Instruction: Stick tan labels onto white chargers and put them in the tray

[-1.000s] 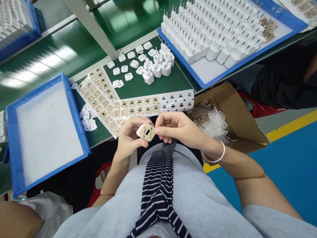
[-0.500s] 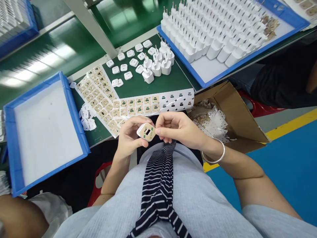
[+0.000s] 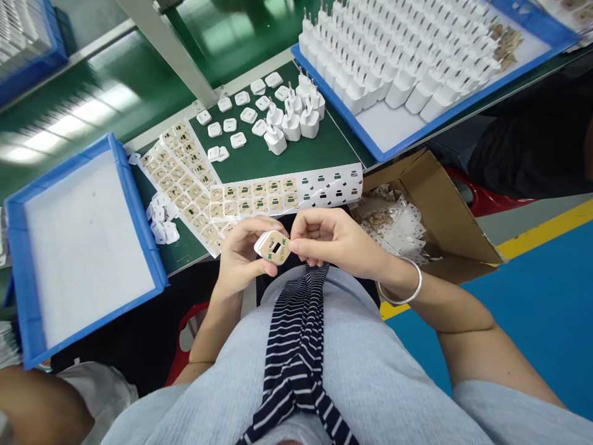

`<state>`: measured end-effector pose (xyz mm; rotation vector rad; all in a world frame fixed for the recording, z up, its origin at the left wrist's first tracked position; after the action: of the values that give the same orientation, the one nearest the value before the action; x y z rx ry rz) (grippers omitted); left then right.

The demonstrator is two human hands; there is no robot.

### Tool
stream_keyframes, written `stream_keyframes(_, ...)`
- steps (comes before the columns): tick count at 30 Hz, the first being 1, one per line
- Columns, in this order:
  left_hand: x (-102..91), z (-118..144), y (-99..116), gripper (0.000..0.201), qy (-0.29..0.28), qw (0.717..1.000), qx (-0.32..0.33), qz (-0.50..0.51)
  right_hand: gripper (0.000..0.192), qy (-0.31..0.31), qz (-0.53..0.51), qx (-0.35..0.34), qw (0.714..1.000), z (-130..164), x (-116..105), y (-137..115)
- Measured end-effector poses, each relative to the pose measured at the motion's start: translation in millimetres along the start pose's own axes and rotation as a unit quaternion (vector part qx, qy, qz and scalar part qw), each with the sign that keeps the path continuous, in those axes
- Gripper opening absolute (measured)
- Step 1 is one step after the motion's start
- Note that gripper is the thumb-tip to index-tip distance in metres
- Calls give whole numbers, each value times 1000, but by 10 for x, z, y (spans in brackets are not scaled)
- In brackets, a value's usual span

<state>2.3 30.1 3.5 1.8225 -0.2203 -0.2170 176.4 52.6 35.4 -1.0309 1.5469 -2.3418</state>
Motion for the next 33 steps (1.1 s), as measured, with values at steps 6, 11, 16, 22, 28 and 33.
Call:
stream_keyframes(6,-2,6,0,55,-2,1000,2,1,29,7,6,21,1000,-8,20,-29)
stream_keyframes(11,-5,2,-4,56,-2,1000,4,-7,30,10,13,30,999,-11,21,-39)
stream_keyframes(16,1,3,11,55,-3,1000,3,-5,29,13,24,39,999,-11,13,-33)
stream_keyframes(22,1,-2,17,55,-3,1000,2,-6,33,14,46,37,998,-16,44,-83)
stream_keyframes(28,-7,1,5,54,-1,1000,-3,-2,34,4,62,33,998,-27,58,-127)
stream_keyframes(33,-2,10,-9,54,-8,1000,-12,13,30,-1,84,43,996,-17,66,-150)
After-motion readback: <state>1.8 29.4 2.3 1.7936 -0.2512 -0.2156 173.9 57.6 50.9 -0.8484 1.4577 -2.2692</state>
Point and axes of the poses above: each hand's wrist, its own z-axis away from the middle knuckle, its own x-axis out of the palm, y = z × x, the point moved 4 cm from there along -z, towards the middle knuckle, and after that the axes turned 11 degrees about -z, right-handed, at the moved point
